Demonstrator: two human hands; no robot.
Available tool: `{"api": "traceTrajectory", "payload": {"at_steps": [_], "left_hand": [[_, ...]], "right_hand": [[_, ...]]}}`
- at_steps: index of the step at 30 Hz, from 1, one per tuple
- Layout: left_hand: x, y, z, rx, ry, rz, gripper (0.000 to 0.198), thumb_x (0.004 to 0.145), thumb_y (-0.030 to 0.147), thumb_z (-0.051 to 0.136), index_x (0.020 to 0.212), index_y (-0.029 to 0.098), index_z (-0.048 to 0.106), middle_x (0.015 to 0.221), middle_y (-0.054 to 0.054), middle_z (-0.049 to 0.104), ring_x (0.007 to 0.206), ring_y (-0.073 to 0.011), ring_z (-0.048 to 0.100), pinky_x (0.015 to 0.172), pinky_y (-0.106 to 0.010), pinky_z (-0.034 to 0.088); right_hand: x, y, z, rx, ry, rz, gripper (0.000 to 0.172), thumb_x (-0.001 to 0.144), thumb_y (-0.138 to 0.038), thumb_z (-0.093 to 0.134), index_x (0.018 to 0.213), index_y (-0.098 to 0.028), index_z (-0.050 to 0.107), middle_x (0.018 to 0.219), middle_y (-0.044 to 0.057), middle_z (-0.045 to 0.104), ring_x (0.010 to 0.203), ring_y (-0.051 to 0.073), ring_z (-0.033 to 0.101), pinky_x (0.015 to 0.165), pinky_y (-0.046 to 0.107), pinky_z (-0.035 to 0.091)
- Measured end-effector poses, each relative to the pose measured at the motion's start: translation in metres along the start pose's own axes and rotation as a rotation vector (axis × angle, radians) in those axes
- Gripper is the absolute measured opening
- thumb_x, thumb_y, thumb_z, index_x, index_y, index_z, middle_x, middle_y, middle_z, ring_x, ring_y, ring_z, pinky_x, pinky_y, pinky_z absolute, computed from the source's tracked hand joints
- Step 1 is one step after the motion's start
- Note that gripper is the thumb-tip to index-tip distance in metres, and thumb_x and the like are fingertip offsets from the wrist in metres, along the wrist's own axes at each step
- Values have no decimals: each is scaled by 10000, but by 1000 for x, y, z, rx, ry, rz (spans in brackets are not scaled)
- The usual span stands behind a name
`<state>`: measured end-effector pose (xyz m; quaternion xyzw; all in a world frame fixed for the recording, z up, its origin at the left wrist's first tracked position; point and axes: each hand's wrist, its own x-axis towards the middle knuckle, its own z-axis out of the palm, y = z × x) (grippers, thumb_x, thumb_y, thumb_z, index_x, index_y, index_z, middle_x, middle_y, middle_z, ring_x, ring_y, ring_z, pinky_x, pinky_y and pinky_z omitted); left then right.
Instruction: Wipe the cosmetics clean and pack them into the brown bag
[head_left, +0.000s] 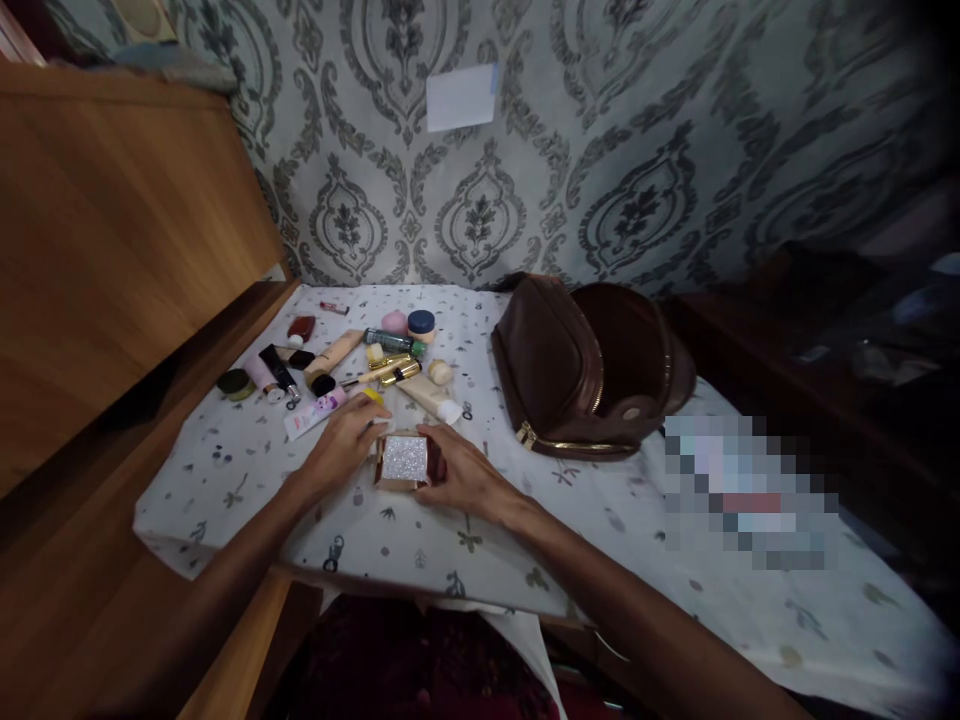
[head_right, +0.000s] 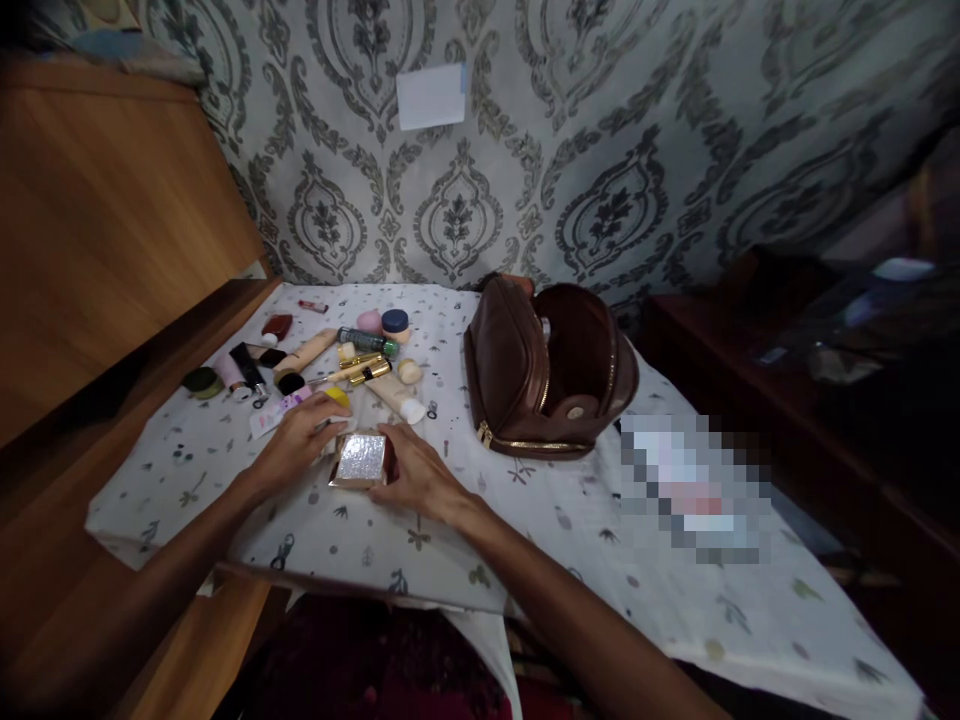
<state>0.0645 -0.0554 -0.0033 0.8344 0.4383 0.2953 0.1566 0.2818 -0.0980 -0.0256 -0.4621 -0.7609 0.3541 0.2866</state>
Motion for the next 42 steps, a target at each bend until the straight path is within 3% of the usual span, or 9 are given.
{"api": "traceTrajectory", "payload": {"at_steps": [10, 13, 17, 24, 27, 35, 42], "left_hand": [[-36, 10, -11, -114, -93, 21, 171, 938, 189, 529, 1003, 219, 684, 974, -35, 627, 925, -185, 621, 833, -322, 500], [-54, 19, -15, -155, -143, 9, 184, 950, 193, 525, 1038, 241, 679, 985, -24, 619, 906, -164, 627, 802, -296, 508], [-66, 22, -16, -157, -116, -9, 187, 953, 204, 527, 1055, 253, 676, 1003, -22, 626, 917, -160, 633, 808, -297, 516], [-38, 9, -10, -27, -34, -40, 161, 944, 211, 514, 987, 209, 669, 931, -38, 621, 891, -197, 621, 805, -336, 508], [-22, 7, -7, 39, -19, -29, 165, 938, 199, 494, 964, 197, 657, 963, -53, 635, 943, -222, 615, 850, -366, 502], [7, 17, 2, 157, -146, 98, 215, 944, 150, 433, 869, 189, 631, 906, -47, 605, 918, -217, 594, 840, -367, 499], [27, 33, 16, 128, -230, 185, 227, 894, 65, 444, 922, 181, 637, 963, -59, 620, 958, -219, 596, 899, -401, 503]], "right_hand": [[1, -3, -2, 15, -16, 104, 845, 624, -274, 780, 1396, -143, 463, 1216, 142, 612, 1049, 304, 603, 917, 458, 485], [1, -4, -3, 34, -26, 104, 906, 636, -278, 769, 1449, -146, 393, 1258, 147, 595, 1088, 312, 596, 935, 458, 474], [1, 0, -2, 75, -42, 86, 1003, 632, -262, 782, 1508, -182, 298, 1324, 151, 545, 1096, 305, 588, 903, 433, 487], [0, 7, -1, 190, -65, 52, 1081, 653, -169, 764, 1552, -204, 164, 1111, 87, 612, 849, 210, 612, 705, 322, 500], [0, 7, -2, 212, -68, 57, 1117, 641, -166, 778, 1555, -235, 139, 1155, 85, 598, 770, 165, 596, 669, 292, 488], [1, 2, -6, 215, -65, 71, 1204, 622, -161, 789, 1567, -251, 50, 1103, 68, 613, 693, 135, 584, 667, 297, 488], [1, 2, -6, 201, -65, 76, 1261, 648, -170, 799, 1563, -196, -68, 782, -46, 600, 644, 147, 571, 649, 290, 476]]}}
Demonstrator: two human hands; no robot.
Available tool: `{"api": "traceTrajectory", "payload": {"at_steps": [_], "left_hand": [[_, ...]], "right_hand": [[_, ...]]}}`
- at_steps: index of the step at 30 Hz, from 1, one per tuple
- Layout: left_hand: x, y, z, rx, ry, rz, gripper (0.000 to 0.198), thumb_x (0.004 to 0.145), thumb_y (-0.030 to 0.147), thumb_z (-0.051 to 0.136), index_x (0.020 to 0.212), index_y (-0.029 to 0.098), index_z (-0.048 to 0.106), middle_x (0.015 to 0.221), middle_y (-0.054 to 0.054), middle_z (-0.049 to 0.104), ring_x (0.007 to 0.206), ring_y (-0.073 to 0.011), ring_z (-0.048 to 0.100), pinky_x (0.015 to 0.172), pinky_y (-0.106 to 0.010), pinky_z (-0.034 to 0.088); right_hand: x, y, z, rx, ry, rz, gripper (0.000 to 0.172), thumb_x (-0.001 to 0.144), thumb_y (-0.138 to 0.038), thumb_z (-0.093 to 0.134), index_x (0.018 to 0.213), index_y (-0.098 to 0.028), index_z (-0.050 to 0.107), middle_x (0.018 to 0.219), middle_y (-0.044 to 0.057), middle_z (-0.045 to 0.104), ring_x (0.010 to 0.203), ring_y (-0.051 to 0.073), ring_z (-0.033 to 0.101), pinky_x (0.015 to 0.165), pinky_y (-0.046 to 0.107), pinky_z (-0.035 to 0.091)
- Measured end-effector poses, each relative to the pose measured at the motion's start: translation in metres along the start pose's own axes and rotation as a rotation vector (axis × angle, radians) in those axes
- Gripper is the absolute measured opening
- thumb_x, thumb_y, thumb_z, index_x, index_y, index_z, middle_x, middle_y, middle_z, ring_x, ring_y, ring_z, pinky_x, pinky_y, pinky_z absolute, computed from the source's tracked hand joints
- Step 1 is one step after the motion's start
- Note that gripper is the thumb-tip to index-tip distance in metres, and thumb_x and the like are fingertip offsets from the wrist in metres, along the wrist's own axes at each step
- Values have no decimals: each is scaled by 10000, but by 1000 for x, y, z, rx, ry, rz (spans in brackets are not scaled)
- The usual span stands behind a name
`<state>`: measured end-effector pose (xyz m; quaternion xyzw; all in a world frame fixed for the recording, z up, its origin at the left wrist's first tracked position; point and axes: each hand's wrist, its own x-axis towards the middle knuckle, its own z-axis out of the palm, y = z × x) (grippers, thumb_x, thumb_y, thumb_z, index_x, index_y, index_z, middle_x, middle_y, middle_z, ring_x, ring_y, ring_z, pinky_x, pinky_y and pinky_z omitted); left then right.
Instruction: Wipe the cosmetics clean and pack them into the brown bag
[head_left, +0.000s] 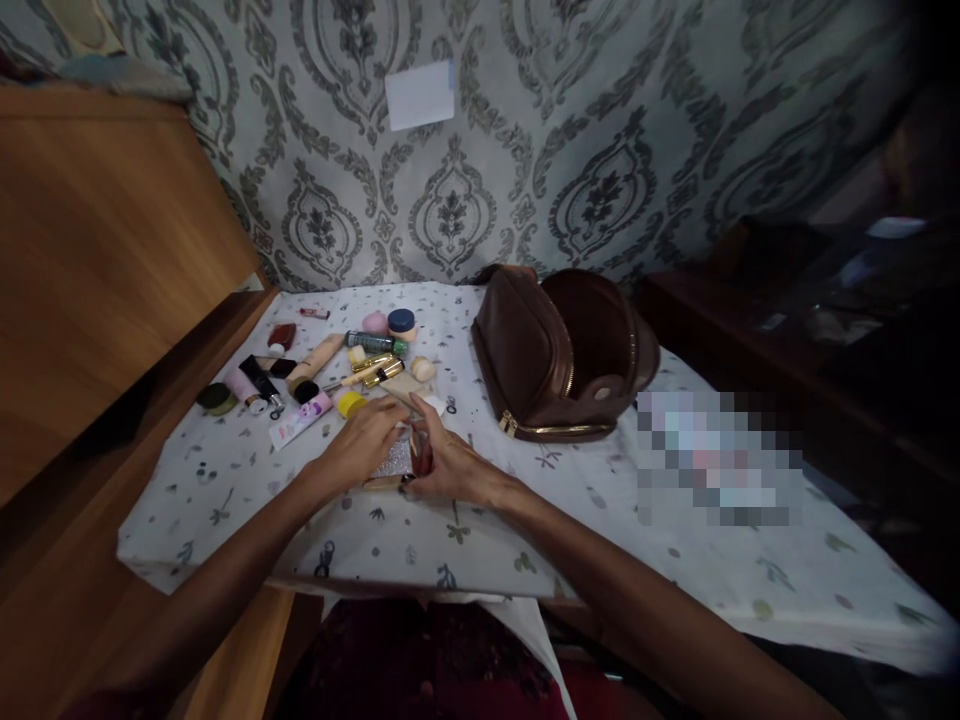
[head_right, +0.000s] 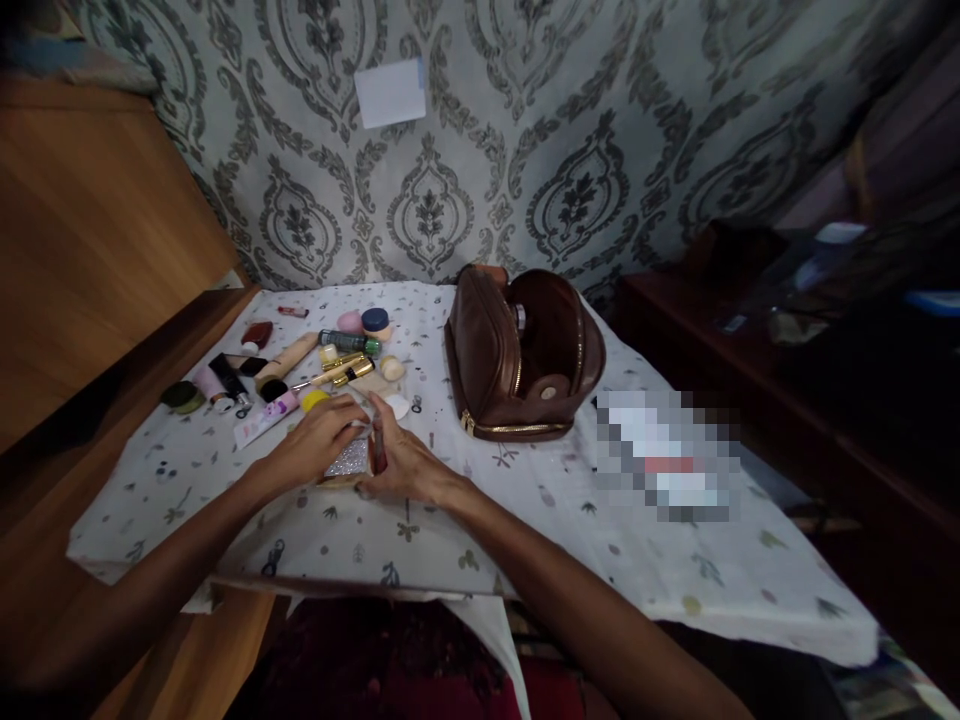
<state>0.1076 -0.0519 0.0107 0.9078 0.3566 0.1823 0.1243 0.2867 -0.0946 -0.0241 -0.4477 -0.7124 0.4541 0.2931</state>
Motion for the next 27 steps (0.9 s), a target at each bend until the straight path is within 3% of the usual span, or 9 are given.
{"api": "traceTrajectory", "payload": {"at_steps": [7, 12, 15, 23, 27], "left_hand": [[1, 16, -3, -74, -91, 72, 228, 884, 62, 430, 861, 189, 618, 965, -51, 613, 953, -208, 590, 893, -369, 507], [-13, 33, -14, -125, -211, 60, 229, 925, 99, 430, 810, 193, 603, 953, -38, 600, 920, -194, 591, 858, -333, 495], [-24, 40, -18, -147, -241, 79, 227, 943, 103, 431, 834, 194, 608, 970, -34, 595, 925, -186, 588, 853, -322, 484], [-23, 24, -7, -82, -82, -29, 250, 963, 157, 416, 839, 187, 630, 931, -49, 581, 915, -212, 576, 837, -353, 484], [-15, 6, -2, -52, 25, -90, 222, 936, 148, 447, 871, 190, 654, 940, -57, 602, 951, -226, 586, 873, -378, 483]], "right_hand": [[2, 6, 0, 37, -19, -7, 1300, 632, -145, 821, 1561, -191, -87, 735, -73, 589, 627, 142, 571, 638, 271, 472], [2, 9, 0, 5, 13, -33, 1318, 612, -160, 836, 1567, -260, -67, 1051, 33, 630, 690, 127, 590, 702, 289, 494], [2, 8, 0, -20, 12, -35, 1332, 596, -164, 844, 1570, -268, -60, 1132, 63, 611, 723, 132, 600, 739, 310, 502], [1, 6, 1, -11, -13, -22, 1299, 630, -178, 847, 1571, -225, -48, 785, -62, 595, 654, 140, 594, 714, 307, 504], [0, 4, 0, -17, -10, -25, 1276, 637, -173, 845, 1571, -232, -23, 842, -35, 620, 660, 141, 592, 708, 308, 499]]}}
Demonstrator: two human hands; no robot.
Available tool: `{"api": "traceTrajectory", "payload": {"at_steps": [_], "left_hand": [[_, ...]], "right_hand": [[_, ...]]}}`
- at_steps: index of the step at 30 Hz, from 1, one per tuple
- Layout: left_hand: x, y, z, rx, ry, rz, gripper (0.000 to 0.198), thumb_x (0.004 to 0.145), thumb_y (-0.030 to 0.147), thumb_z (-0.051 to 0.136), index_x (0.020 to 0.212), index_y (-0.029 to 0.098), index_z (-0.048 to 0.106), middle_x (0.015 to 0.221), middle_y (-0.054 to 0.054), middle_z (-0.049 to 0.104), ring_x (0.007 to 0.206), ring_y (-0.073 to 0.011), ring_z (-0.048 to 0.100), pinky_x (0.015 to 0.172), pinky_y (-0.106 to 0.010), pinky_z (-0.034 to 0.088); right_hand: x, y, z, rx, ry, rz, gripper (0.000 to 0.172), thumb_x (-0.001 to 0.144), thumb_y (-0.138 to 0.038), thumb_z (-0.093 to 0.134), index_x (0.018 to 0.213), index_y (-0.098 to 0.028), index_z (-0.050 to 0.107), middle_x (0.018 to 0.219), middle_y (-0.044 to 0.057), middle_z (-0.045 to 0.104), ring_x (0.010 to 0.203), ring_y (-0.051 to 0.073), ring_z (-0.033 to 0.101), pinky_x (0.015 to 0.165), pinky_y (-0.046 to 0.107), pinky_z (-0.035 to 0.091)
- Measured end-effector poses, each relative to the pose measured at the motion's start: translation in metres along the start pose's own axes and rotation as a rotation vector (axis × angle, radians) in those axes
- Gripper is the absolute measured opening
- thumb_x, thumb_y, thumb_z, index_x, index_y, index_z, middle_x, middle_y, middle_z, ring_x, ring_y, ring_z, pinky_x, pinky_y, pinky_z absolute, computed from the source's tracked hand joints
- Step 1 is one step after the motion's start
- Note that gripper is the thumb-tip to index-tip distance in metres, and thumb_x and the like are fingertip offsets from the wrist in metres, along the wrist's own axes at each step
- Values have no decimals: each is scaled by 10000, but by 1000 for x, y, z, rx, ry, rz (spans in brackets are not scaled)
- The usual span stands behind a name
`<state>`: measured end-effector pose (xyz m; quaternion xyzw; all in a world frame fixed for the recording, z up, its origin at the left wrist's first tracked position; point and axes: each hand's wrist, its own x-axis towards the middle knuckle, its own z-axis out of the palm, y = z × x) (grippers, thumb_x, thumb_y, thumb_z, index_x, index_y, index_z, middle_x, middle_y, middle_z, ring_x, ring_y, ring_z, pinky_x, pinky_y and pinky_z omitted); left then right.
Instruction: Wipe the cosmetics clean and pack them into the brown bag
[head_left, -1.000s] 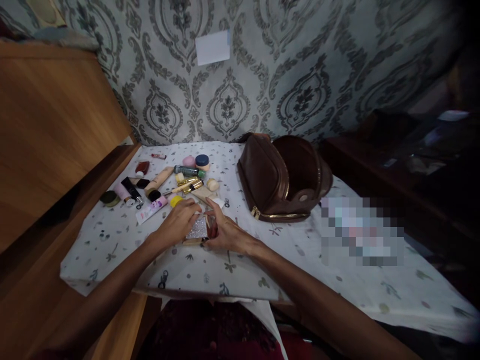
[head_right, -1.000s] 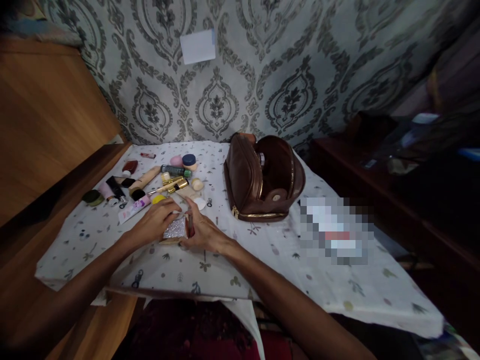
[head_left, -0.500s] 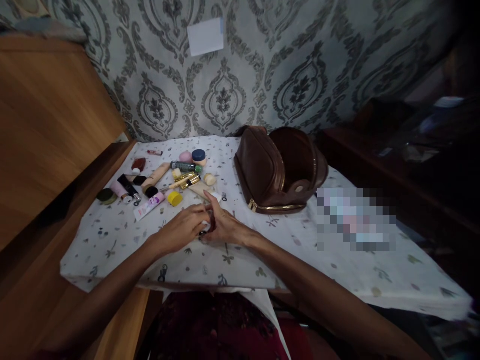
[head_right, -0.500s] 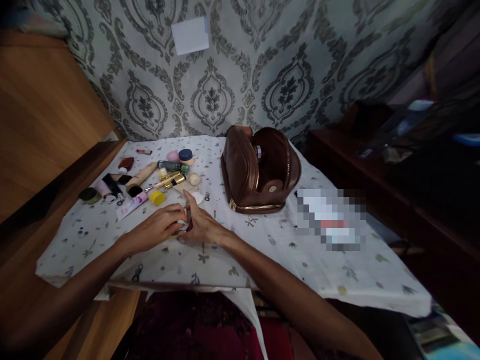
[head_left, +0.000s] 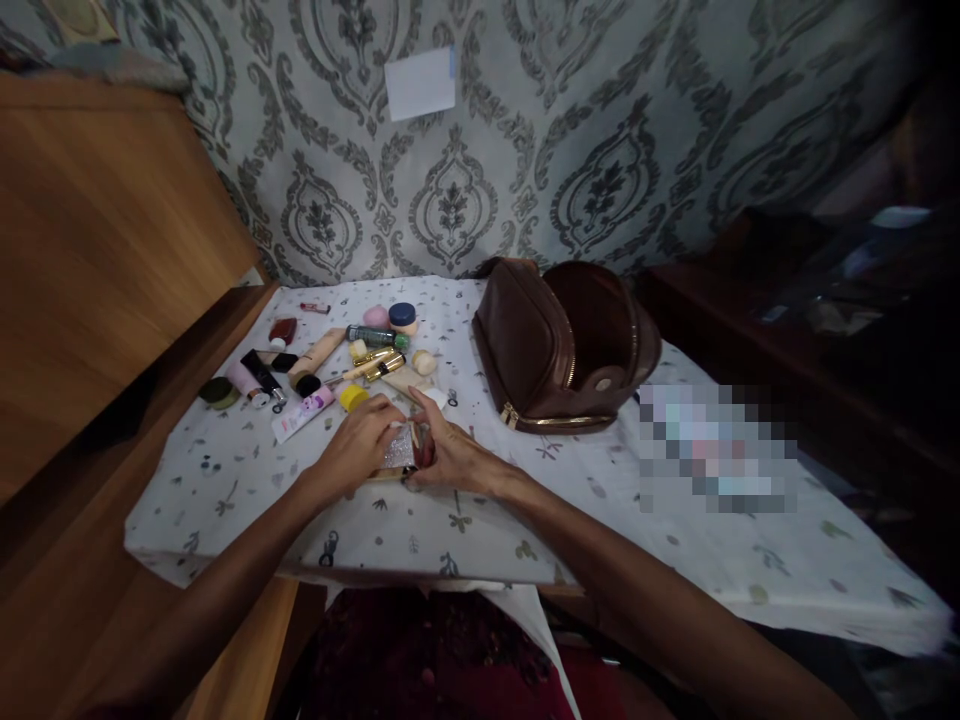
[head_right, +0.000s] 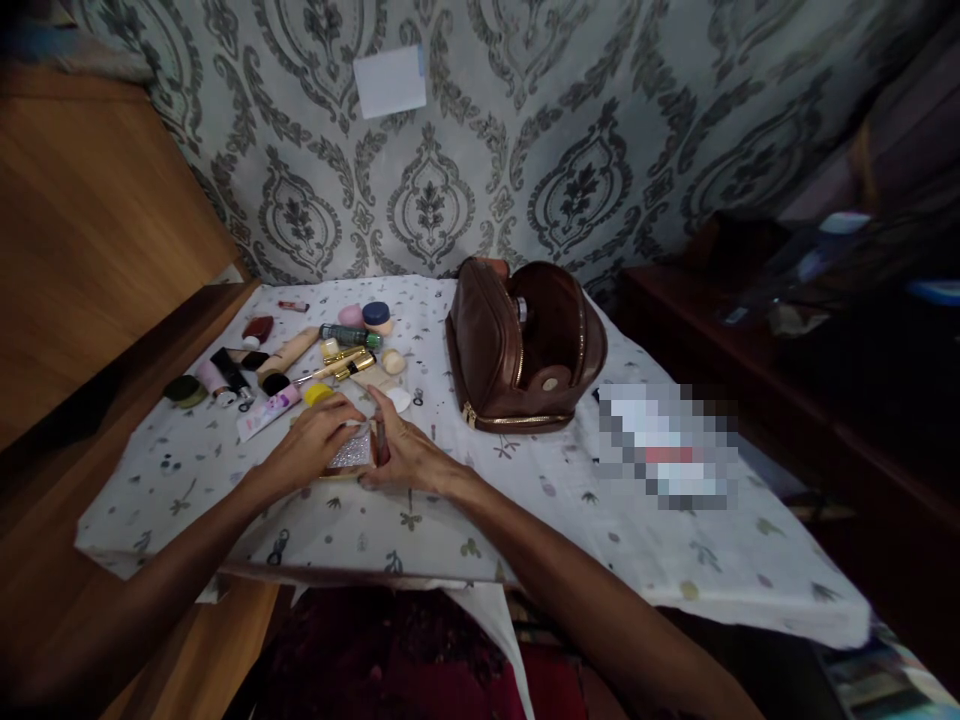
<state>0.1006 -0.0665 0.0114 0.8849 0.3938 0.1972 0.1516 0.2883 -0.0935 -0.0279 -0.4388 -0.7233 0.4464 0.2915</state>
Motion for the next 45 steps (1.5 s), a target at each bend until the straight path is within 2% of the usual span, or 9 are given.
{"api": "traceTrajectory", "payload": {"at_steps": [4, 11, 14, 18, 23, 27, 32, 39, 45], "left_hand": [[-4, -11, -2, 39, 54, -24, 206, 914, 145, 462, 889, 190, 661, 941, -57, 622, 957, -230, 595, 878, -382, 485], [-31, -20, -13, 13, 71, -92, 166, 925, 201, 481, 909, 197, 646, 935, -56, 644, 911, -228, 617, 822, -360, 501], [-34, -22, -12, 3, 89, -109, 164, 932, 233, 484, 909, 206, 644, 934, -50, 649, 902, -224, 621, 818, -353, 504], [-24, -18, -6, 40, 116, -75, 172, 918, 200, 473, 910, 195, 645, 920, -54, 641, 928, -230, 606, 857, -369, 496], [-4, 2, 3, 3, 67, -47, 173, 898, 153, 475, 909, 203, 640, 885, -40, 631, 879, -222, 597, 842, -365, 490], [2, 17, 6, -18, 5, 13, 216, 918, 151, 434, 828, 199, 624, 862, -38, 611, 862, -208, 578, 807, -336, 478], [-6, 14, -4, -45, -43, -11, 222, 914, 145, 457, 769, 193, 620, 821, -31, 602, 828, -205, 589, 759, -320, 459], [-34, -5, -18, -49, 18, -155, 137, 905, 198, 515, 870, 201, 647, 892, -35, 637, 845, -212, 612, 765, -326, 455], [-48, 5, -16, -46, -2, -138, 163, 934, 215, 478, 885, 207, 634, 930, -47, 640, 909, -220, 604, 824, -345, 471]], "right_hand": [[-1, -4, -2, -3, -4, 31, 1296, 617, -168, 850, 1575, -208, -21, 919, 10, 642, 695, 155, 605, 741, 327, 500], [-1, -5, -2, -21, 21, 19, 1294, 607, -157, 843, 1578, -264, -5, 1197, 105, 596, 687, 124, 582, 744, 335, 503], [-1, -5, -2, -23, 17, 24, 1297, 602, -165, 845, 1577, -272, -4, 1198, 91, 592, 690, 118, 584, 741, 319, 497], [0, -2, -1, 4, 13, 9, 1301, 594, -183, 854, 1573, -284, 4, 1211, 84, 583, 686, 116, 584, 720, 307, 499], [1, 1, 0, 15, -3, -6, 1293, 619, -181, 848, 1570, -253, -26, 972, 7, 628, 680, 133, 577, 695, 299, 502], [1, 1, 0, 0, -14, 9, 1281, 633, -146, 833, 1568, -226, -38, 822, -49, 603, 645, 130, 570, 678, 291, 501], [0, -2, -1, 0, -5, -5, 1275, 630, -177, 839, 1567, -264, -21, 961, -5, 624, 672, 124, 574, 687, 285, 492], [-1, -5, -1, -27, 0, 25, 1277, 613, -166, 840, 1573, -237, 2, 1020, 34, 627, 677, 133, 581, 700, 309, 501], [-1, -3, -1, -3, 4, 3, 1284, 617, -199, 844, 1570, -300, -10, 1190, 76, 594, 703, 129, 592, 706, 311, 509]]}}
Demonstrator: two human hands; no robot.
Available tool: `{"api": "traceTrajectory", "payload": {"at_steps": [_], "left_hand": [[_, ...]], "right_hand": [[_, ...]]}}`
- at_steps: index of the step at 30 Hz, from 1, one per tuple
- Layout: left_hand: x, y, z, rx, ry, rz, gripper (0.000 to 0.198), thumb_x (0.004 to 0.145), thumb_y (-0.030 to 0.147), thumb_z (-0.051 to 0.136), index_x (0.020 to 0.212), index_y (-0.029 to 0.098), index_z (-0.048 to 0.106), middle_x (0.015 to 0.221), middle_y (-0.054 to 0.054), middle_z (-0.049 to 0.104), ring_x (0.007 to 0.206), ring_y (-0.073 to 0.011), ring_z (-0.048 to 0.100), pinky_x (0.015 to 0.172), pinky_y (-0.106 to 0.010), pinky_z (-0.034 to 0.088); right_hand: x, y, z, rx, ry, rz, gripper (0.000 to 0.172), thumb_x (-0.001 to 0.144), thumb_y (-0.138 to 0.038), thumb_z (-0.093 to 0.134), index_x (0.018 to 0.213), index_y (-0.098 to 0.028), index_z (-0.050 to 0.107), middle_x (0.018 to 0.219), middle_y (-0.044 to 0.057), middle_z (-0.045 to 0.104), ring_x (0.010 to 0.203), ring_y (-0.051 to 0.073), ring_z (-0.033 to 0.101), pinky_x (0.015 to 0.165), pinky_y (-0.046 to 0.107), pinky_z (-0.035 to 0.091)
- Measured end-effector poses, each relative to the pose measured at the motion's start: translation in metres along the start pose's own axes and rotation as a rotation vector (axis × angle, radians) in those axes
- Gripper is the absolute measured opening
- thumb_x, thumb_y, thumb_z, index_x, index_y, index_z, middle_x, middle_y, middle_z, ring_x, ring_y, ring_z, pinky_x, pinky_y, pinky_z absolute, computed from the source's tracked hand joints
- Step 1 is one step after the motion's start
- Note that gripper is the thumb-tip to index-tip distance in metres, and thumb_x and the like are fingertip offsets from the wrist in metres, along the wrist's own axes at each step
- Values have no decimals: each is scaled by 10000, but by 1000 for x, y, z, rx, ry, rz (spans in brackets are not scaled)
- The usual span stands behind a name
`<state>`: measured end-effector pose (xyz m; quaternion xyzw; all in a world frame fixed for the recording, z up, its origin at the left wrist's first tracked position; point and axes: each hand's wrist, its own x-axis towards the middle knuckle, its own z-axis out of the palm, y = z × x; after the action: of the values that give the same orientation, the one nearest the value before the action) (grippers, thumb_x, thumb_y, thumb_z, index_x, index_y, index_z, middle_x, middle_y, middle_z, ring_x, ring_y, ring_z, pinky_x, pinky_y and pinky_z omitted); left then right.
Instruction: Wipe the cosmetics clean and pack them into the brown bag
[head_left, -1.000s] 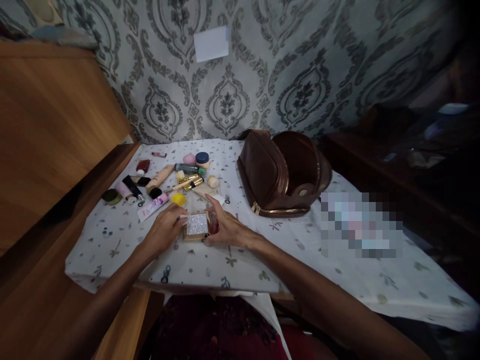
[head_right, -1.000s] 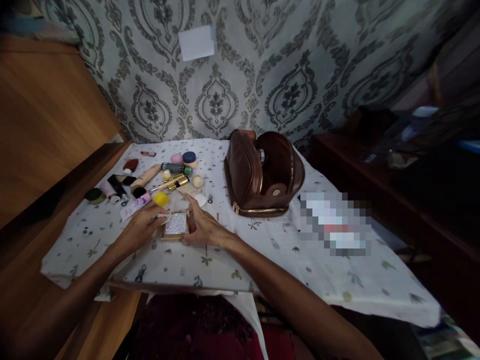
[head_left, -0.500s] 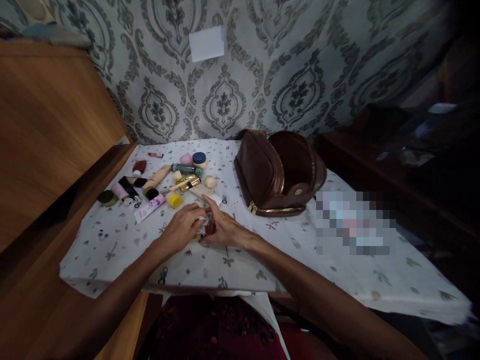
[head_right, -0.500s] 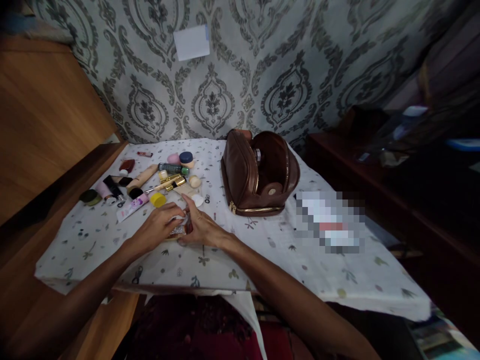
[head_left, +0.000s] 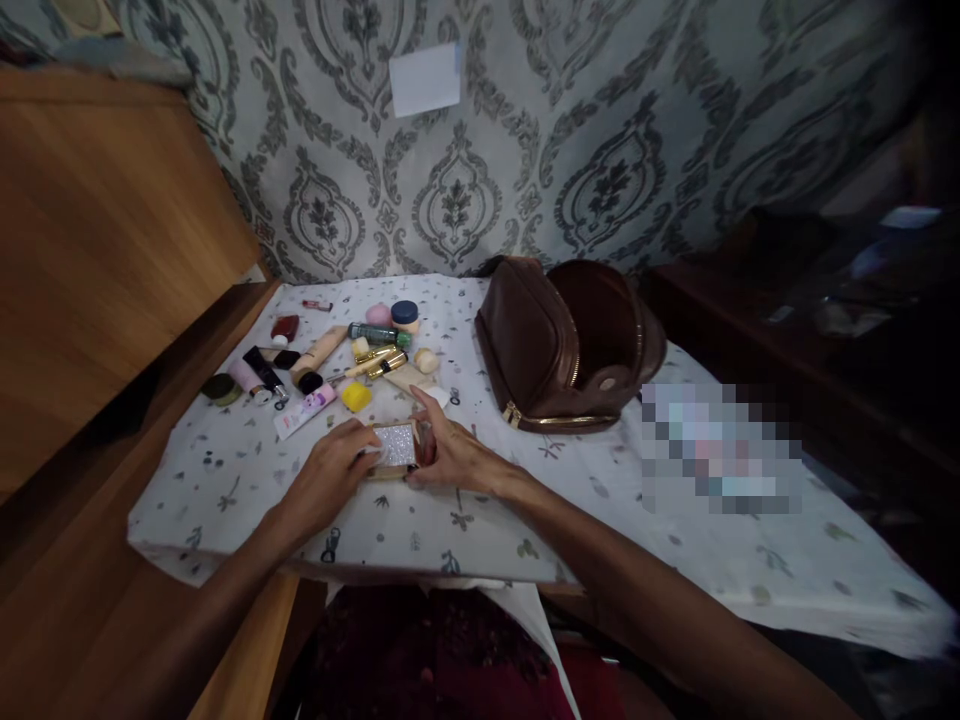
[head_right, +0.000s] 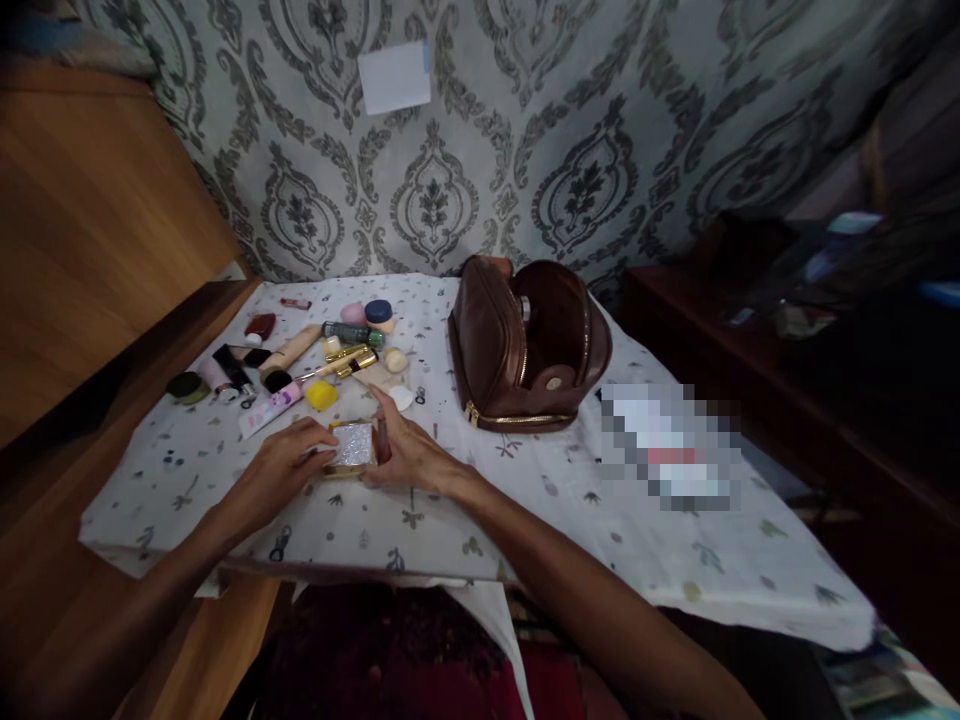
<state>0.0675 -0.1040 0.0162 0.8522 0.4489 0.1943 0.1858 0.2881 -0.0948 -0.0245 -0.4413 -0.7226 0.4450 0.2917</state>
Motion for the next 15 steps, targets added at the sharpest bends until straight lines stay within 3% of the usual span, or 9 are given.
{"api": "traceTrajectory", "payload": {"at_steps": [4, 9, 15], "left_hand": [[6, 16, 11, 22, -17, 68, 183, 942, 199, 458, 884, 209, 632, 952, -55, 640, 976, -233, 586, 897, -375, 470], [26, 30, 21, 8, -55, 94, 230, 925, 153, 429, 785, 198, 606, 877, -42, 604, 895, -211, 575, 819, -332, 477], [28, 8, 16, 43, 41, 56, 192, 915, 186, 466, 842, 195, 644, 890, -48, 616, 883, -223, 589, 820, -351, 465]], "right_hand": [[0, 3, 2, -21, 21, -5, 1285, 624, -216, 838, 1576, -285, -22, 1171, 77, 604, 705, 131, 598, 723, 312, 507], [2, 5, 3, -11, 25, -43, 1300, 601, -197, 840, 1570, -334, -17, 1332, 115, 524, 687, 104, 595, 712, 307, 518], [1, 4, 1, -5, 5, -17, 1282, 620, -219, 848, 1576, -275, -5, 1104, 68, 620, 735, 150, 603, 717, 321, 518]]}}
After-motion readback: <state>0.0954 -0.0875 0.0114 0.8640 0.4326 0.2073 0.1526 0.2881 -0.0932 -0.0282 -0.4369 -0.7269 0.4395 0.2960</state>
